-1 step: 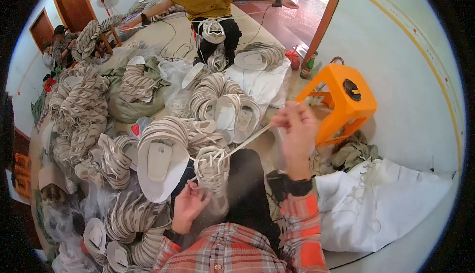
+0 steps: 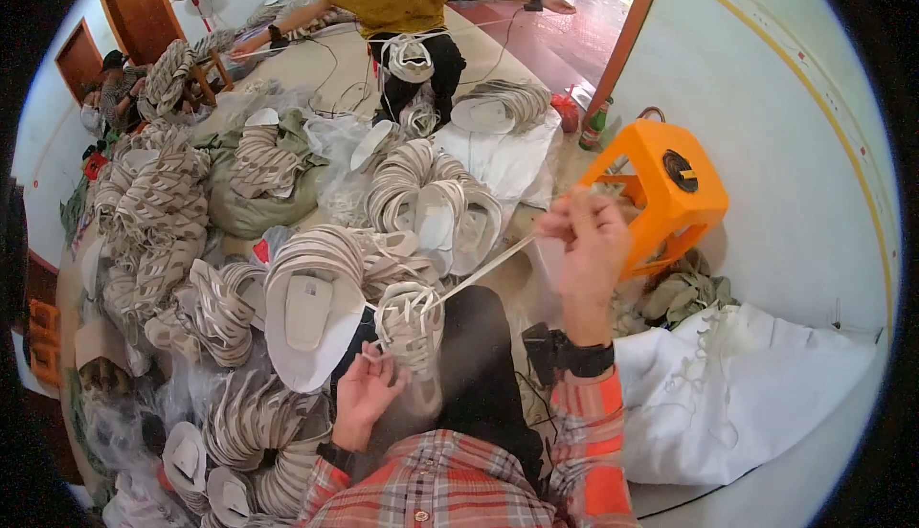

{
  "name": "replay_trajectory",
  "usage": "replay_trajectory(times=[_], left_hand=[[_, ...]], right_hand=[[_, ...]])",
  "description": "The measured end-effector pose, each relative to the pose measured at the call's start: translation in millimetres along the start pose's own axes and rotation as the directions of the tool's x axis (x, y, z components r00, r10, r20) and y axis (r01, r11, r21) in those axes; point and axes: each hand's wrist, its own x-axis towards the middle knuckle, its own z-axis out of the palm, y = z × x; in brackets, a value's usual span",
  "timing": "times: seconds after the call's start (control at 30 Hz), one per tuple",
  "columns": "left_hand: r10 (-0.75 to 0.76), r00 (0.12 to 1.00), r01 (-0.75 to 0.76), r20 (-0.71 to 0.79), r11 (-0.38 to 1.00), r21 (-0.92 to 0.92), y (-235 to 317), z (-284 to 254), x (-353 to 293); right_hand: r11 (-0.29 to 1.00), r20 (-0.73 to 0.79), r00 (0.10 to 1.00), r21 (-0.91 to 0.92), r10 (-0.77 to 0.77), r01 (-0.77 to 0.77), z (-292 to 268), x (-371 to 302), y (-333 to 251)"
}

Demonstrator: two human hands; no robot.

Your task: Lacing shoelaces through shoe components in a manufacturing facility.

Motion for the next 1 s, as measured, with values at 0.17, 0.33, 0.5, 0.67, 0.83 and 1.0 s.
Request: replay_trajectory(times=[0.17, 0.33, 0.5, 0.67, 0.83, 1.0], left_hand=[[0.028, 0.995, -0.034, -0.093, 0.998, -0.058, -8.9, -2.0, 22.9], [-0.033, 0.979, 0.004, -0.199, 0.989, -0.147, 2.8, -33.5, 19.3], [0.224, 0.974, -0.137, 0.005, 0.578, 0.804, -6.9, 8.6, 6.7], [-0.03, 0.789, -0.496, 0.614, -0.62, 0.608, -11.2, 47.7, 40.0], [-0.163, 0.698, -0.624, 0.697, -0.615, 0.481, -35.0, 45.8, 36.5], [-0.518, 0.663, -0.705, 0.54, -0.675, 0.217, -55.9, 31.6, 15.9]], right_hand=[[0.938, 0.022, 0.995, -0.331, -0.098, 0.1, 9.2, -1.6, -18.6], [0.662, -0.126, 0.804, -0.647, -0.582, 0.378, -12.9, 4.0, -46.6], [0.621, -0.154, 0.804, -0.722, -0.575, 0.306, -51.7, -15.8, -77.1], [0.809, -0.272, 0.884, -0.562, -0.38, 0.175, -75.5, -21.1, -75.4], [0.857, -0.304, 0.909, -0.505, -0.286, 0.101, -130.7, -20.3, -46.3], [0.546, -0.221, 0.971, -0.826, -0.093, -0.136, -176.2, -32.9, 48.2]])
